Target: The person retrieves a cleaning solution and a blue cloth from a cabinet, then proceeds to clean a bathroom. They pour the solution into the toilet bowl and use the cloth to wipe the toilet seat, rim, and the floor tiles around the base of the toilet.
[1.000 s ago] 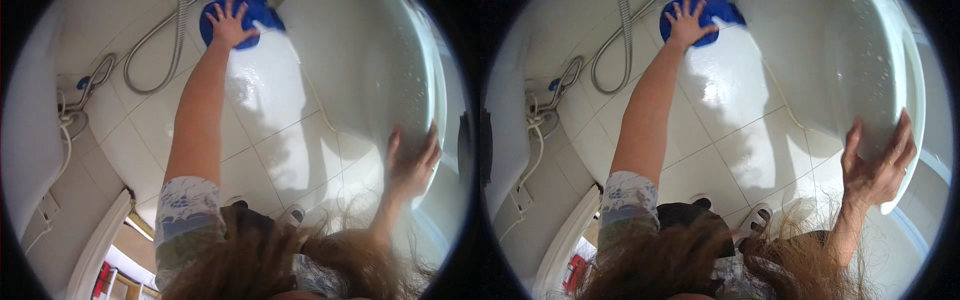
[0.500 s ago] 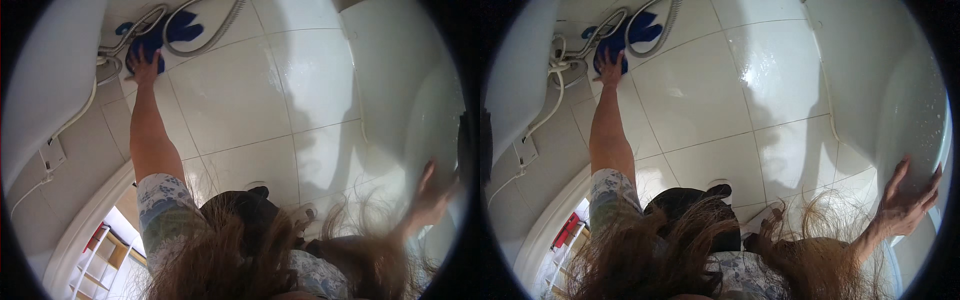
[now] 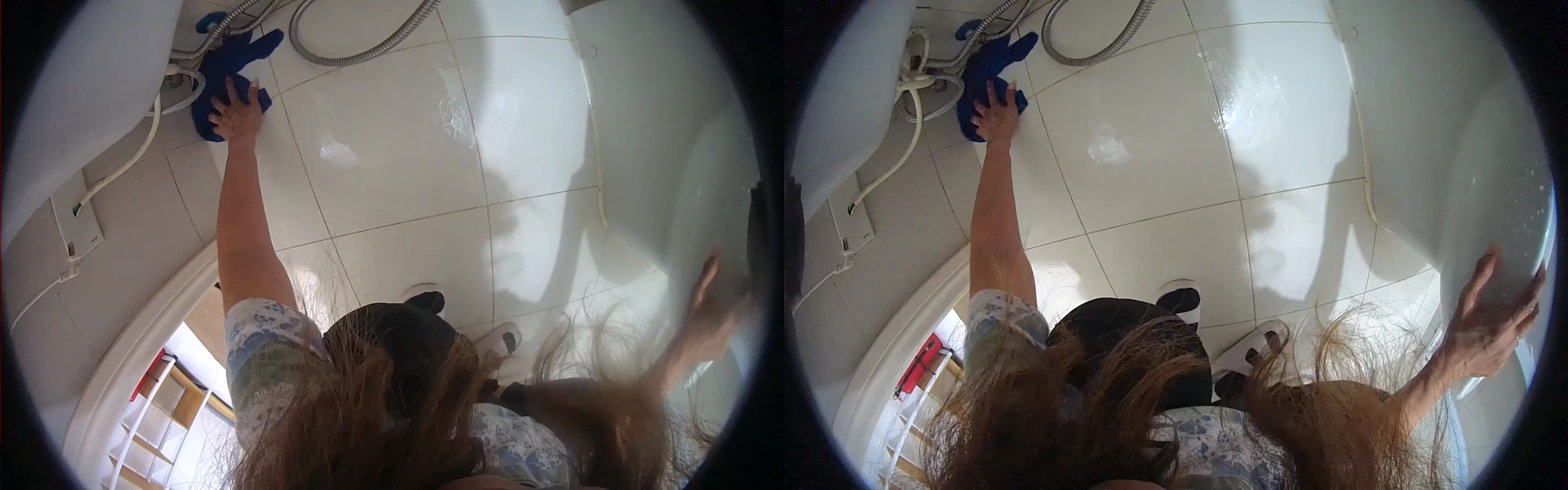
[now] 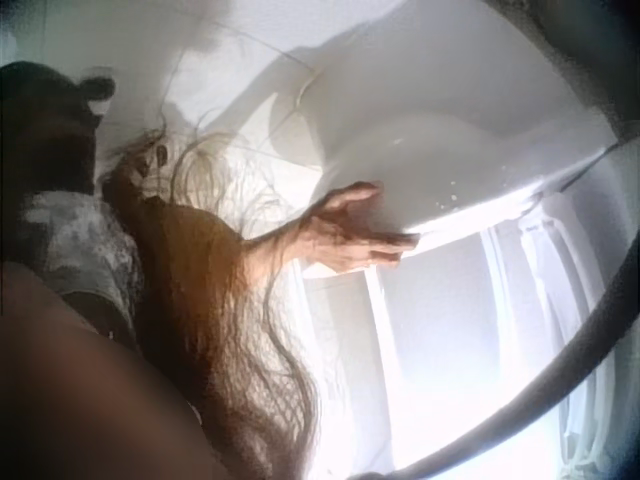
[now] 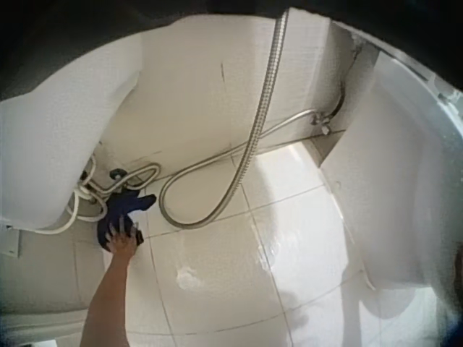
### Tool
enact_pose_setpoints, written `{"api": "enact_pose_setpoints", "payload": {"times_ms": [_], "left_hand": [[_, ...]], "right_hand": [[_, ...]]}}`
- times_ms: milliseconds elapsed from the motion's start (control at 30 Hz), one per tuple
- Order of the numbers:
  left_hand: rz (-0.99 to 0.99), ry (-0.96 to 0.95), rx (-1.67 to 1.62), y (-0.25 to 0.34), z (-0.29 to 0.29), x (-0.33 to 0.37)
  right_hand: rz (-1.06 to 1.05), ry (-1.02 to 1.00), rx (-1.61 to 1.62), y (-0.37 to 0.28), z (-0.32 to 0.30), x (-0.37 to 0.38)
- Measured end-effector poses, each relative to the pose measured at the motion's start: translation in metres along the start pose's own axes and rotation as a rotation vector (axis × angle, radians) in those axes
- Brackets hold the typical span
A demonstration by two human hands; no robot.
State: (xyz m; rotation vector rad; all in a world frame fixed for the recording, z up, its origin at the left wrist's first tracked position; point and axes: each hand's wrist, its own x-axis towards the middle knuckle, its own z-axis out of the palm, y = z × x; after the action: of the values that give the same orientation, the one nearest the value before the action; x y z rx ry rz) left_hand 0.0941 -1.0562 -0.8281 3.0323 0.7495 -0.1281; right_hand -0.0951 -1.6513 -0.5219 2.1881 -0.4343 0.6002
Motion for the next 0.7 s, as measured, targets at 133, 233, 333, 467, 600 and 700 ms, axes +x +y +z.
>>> {"api": "enact_pose_setpoints", "payload": {"times_ms": [133,233,333,467,600,700], "left_hand": [[0.206,-0.133,-0.360,-0.003,-0.009,0.003],[0.491,0.084,-0.003,-0.003,-0.012,-0.007],[0.403,0.089,0.088,-0.026,0.009,0.021],[-0.393,-0.067,-0.290,-0.004,0.011,0.102],[-0.091,0.244,-0.354,0.032,0.034,0.053],[-0.096,-0.027,-0.240,0.035,0.024,0.005]], "right_hand": [[0.006,-0.018,-0.031,-0.001,0.002,0.002],[0.023,-0.035,-0.041,0.001,-0.004,-0.002],[0.036,-0.080,-0.062,0.017,0.009,-0.004],[-0.055,0.042,-0.009,0.005,0.011,0.005],[-0.044,0.057,0.024,-0.009,-0.001,0.011],[-0.050,0.024,-0.006,-0.003,-0.007,0.008]]}}
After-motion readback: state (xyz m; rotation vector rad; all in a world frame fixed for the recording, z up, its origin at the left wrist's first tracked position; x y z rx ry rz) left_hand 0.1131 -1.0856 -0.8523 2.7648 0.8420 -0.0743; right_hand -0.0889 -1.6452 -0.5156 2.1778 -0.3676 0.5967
